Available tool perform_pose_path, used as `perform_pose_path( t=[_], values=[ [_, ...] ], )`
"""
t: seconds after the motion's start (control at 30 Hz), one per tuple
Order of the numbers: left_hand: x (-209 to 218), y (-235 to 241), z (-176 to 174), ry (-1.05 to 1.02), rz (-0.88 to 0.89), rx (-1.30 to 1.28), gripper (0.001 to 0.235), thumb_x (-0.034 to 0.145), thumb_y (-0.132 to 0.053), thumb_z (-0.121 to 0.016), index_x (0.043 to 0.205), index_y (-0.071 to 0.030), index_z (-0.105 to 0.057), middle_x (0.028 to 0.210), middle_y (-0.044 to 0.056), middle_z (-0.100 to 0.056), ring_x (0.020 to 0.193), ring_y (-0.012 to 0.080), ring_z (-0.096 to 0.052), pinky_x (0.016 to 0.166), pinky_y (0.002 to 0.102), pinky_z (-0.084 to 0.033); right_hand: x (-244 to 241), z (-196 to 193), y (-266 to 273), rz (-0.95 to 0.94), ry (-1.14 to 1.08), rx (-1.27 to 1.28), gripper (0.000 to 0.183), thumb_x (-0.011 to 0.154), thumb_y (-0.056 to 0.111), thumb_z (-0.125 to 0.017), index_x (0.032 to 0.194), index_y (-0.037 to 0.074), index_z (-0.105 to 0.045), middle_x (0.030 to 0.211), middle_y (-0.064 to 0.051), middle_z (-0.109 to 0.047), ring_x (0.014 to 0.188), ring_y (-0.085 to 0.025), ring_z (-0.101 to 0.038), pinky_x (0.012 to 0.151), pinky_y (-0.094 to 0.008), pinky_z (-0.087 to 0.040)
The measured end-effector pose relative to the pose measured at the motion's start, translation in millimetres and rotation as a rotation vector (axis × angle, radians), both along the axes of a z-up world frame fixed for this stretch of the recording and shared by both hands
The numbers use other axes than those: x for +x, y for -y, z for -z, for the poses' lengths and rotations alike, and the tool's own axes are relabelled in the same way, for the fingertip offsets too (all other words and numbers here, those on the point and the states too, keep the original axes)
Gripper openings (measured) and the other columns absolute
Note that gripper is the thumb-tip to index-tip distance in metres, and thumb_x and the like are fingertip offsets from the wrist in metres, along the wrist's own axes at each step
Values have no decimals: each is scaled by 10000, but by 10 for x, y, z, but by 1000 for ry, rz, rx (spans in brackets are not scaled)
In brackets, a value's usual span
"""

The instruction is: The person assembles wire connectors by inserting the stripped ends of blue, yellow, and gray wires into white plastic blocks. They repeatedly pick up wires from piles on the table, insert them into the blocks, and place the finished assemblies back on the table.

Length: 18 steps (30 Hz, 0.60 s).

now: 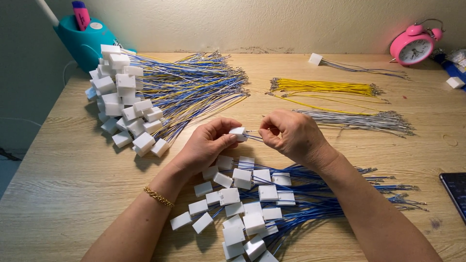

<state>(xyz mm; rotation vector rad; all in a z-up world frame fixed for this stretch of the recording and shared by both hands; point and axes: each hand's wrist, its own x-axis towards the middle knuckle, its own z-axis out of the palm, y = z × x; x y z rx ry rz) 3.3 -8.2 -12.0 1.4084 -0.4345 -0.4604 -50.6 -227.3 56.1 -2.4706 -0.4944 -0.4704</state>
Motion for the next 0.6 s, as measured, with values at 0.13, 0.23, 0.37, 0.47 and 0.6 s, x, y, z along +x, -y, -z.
perform_pose_path(
  t=[0.13,0.23,0.37,0.47,0.6],
  values=[
    [-3,7,12,5,3,-6,309,924,-31,-595,1233,-21,-597,1106,191,-657,1038,236,-658,900,354,-559,-3,-6,-25,-12,2,0,92,832,143,-678,740,145,-673,624,-39,-613,635,-189,-639,601,-287,-524],
    [-13,0,-15,5,14,-5,309,922,-38,-601,1231,-25,-600,1097,190,-659,1029,240,-661,897,356,-563,-7,20,-61,-12,13,-14,72,825,158,-687,754,149,-677,627,-48,-613,640,-200,-644,596,-303,-530],
    [-42,-9,-64,12,17,7,302,922,-43,-600,1223,-23,-607,1088,183,-662,1020,236,-663,890,352,-566,2,66,-71,-8,40,-27,96,842,150,-678,746,150,-670,624,-35,-615,627,-189,-641,587,-284,-529],
    [-29,-7,-46,8,24,6,298,921,-41,-601,1218,-20,-610,1081,185,-659,1013,238,-665,885,354,-568,11,77,-70,13,74,-73,116,857,165,-677,741,160,-664,619,-24,-611,618,-181,-639,583,-276,-527],
    [-1,-7,5,31,28,9,304,920,-46,-608,1222,-17,-610,1074,182,-653,1020,236,-654,887,349,-567,-27,63,-98,-4,123,-118,120,839,181,-686,728,174,-641,604,-13,-589,618,-190,-638,585,-289,-524]
  ],
)
